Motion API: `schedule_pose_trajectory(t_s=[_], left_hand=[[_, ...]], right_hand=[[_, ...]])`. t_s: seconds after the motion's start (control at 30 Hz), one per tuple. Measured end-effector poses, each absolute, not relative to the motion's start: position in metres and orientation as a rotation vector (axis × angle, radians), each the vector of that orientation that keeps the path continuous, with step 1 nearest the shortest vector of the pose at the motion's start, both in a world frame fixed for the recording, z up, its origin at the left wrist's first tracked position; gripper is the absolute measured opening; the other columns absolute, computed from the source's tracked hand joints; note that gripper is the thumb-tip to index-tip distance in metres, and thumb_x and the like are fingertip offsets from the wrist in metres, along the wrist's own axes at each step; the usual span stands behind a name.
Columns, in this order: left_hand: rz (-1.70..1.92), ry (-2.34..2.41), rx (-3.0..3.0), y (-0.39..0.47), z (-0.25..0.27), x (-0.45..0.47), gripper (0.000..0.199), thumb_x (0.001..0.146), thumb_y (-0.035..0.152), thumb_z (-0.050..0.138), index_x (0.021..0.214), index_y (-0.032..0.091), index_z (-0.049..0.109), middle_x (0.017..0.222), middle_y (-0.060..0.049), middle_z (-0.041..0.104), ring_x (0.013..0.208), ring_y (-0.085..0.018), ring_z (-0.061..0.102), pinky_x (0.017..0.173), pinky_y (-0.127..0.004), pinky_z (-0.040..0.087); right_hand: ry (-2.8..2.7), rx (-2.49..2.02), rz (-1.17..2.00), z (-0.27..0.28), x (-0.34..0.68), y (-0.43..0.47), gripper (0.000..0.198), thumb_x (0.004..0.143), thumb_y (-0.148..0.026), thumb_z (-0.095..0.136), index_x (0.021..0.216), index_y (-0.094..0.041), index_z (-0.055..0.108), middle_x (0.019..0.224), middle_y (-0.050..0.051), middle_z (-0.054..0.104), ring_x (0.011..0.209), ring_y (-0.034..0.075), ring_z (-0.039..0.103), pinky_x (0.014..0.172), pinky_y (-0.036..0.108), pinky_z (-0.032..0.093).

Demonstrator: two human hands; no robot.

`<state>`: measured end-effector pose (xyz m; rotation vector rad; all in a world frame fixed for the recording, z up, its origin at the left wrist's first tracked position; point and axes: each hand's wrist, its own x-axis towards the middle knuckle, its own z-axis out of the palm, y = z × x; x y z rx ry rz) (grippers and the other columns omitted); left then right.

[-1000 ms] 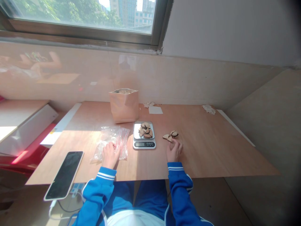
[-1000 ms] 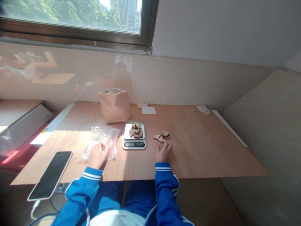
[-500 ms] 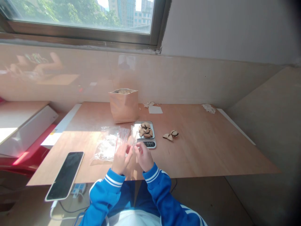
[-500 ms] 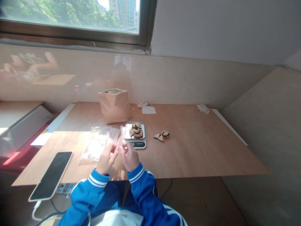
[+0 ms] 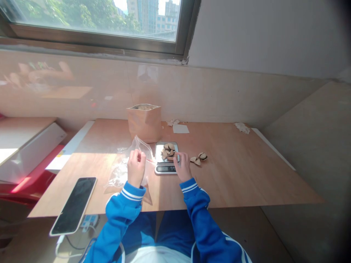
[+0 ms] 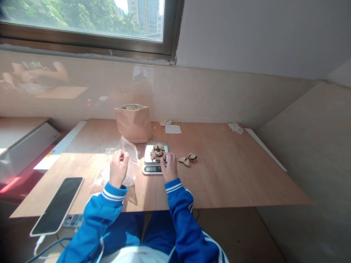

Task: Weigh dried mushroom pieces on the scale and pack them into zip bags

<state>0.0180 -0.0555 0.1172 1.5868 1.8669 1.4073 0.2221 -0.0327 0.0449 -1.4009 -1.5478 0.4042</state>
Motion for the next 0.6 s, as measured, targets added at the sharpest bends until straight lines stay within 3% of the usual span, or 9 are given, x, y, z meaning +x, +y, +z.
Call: schedule_pose_trajectory(t_s=[0.1, 0.23, 0.5, 0.6], left_hand=[[1.456, 1.851, 1.581, -0.043, 0.117, 0.020, 0.019, 0.087, 0.030, 0.043, 0.070, 0.021, 0.047, 0.091, -0.006, 0.051, 0.090, -0.019, 0.055, 0.082, -0.032, 0.048], [1.473, 1.819, 1.617, -0.038, 0.112, 0.022, 0.021, 0.088, 0.029, 0.042, 0.069, 0.021, 0.044, 0.109, -0.011, 0.053, 0.112, -0.021, 0.053, 0.098, -0.037, 0.044], [1.466, 1.743, 1.641, -0.039, 0.096, 0.021, 0.018, 0.089, 0.030, 0.041, 0.073, 0.021, 0.043, 0.109, -0.012, 0.059, 0.113, -0.024, 0.054, 0.097, -0.041, 0.043], [1.462, 1.713, 1.649, -0.039, 0.091, 0.022, 0.017, 0.089, 0.030, 0.042, 0.075, 0.021, 0.045, 0.110, -0.012, 0.059, 0.113, -0.025, 0.055, 0.096, -0.042, 0.044]], right_hand=[[-1.537, -1.536, 0.288, 0.027, 0.227, -0.016, 0.041, 0.081, -0.047, 0.057, 0.110, -0.018, 0.057, 0.114, 0.016, 0.054, 0.110, 0.032, 0.048, 0.097, 0.054, 0.039], [-1.549, -1.673, 0.258, 0.011, 0.225, -0.008, 0.049, 0.071, -0.052, 0.068, 0.104, -0.018, 0.058, 0.117, 0.017, 0.051, 0.111, 0.034, 0.046, 0.092, 0.052, 0.041], [-1.456, -1.808, 0.346, 0.025, 0.226, -0.017, 0.025, 0.075, -0.040, 0.065, 0.086, -0.020, 0.056, 0.108, 0.012, 0.056, 0.109, 0.031, 0.049, 0.089, 0.047, 0.041], [-1.365, -1.713, 0.521, 0.042, 0.226, -0.023, 0.025, 0.074, -0.041, 0.064, 0.083, -0.020, 0.054, 0.092, 0.008, 0.061, 0.093, 0.026, 0.056, 0.084, 0.043, 0.045]])
